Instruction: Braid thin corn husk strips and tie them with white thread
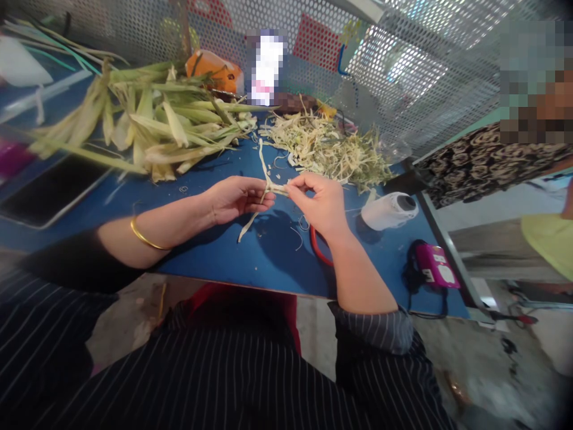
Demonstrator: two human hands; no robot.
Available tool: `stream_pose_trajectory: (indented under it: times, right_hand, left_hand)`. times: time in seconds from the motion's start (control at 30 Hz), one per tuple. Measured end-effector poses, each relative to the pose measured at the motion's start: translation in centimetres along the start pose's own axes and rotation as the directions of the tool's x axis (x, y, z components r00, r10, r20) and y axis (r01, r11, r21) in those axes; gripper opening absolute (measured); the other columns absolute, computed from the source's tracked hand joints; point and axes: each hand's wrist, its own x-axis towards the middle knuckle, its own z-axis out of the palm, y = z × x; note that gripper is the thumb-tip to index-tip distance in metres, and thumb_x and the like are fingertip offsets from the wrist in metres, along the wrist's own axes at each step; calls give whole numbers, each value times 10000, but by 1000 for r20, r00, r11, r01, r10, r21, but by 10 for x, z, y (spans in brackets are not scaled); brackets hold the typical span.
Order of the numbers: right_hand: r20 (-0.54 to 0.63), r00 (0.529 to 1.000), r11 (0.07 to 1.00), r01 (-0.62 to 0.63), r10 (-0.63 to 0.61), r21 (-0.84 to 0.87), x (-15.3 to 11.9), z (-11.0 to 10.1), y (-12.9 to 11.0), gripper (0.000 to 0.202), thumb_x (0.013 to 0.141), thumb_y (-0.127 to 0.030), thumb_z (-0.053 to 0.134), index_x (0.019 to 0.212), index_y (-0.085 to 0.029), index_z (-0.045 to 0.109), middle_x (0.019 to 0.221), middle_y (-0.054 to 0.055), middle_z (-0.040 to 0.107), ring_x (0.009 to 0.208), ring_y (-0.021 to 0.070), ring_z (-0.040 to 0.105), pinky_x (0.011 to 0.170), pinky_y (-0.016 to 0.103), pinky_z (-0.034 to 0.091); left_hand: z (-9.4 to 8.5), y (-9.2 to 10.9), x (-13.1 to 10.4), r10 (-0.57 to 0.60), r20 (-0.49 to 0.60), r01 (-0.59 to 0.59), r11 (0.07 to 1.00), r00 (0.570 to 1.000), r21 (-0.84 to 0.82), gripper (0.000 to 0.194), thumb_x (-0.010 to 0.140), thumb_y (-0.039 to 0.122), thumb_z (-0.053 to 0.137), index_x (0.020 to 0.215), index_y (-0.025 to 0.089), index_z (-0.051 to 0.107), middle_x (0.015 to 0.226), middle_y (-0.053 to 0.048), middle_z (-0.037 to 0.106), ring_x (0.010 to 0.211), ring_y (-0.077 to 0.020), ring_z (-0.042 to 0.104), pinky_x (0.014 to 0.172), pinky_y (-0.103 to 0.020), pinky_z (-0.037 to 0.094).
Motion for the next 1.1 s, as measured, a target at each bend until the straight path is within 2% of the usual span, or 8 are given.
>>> stream_pose_trajectory:
  times: [0.27, 0.57, 1.1]
  right_hand:
    - [-1, 999, 998, 47, -47, -37, -1, 2, 2, 112, 815, -210, 606, 710, -196, 645, 664, -15, 607, 629, 117, 529, 650, 278, 418]
    - [7, 993, 986, 115, -115, -117, 0, 1, -2, 134, 785, -152, 580, 660, -201, 587, 624, -32, 539, 610, 104, 499, 627, 259, 394]
    - [53, 988, 983, 147, -142, -111, 0, 1, -6, 153, 772, -121, 564, 638, -196, 558, 613, -35, 506, 604, 95, 471, 618, 252, 374]
  left_hand:
    - [3, 4, -4, -35, 18, 36, 999, 999, -32, 112, 761, 119, 574, 693, 101, 662, 722, -138, 734, 640, -180, 711, 591, -236, 593]
    - [2, 2, -2, -15, 17, 14, 999, 1000, 32, 101, 812, 157, 632, 760, 97, 695, 761, -121, 744, 627, -149, 701, 595, -206, 585]
    - [0, -1, 0, -27, 28, 26, 999, 999, 34, 112, 815, 150, 646, 746, 79, 699, 760, -122, 741, 616, -141, 698, 576, -191, 583]
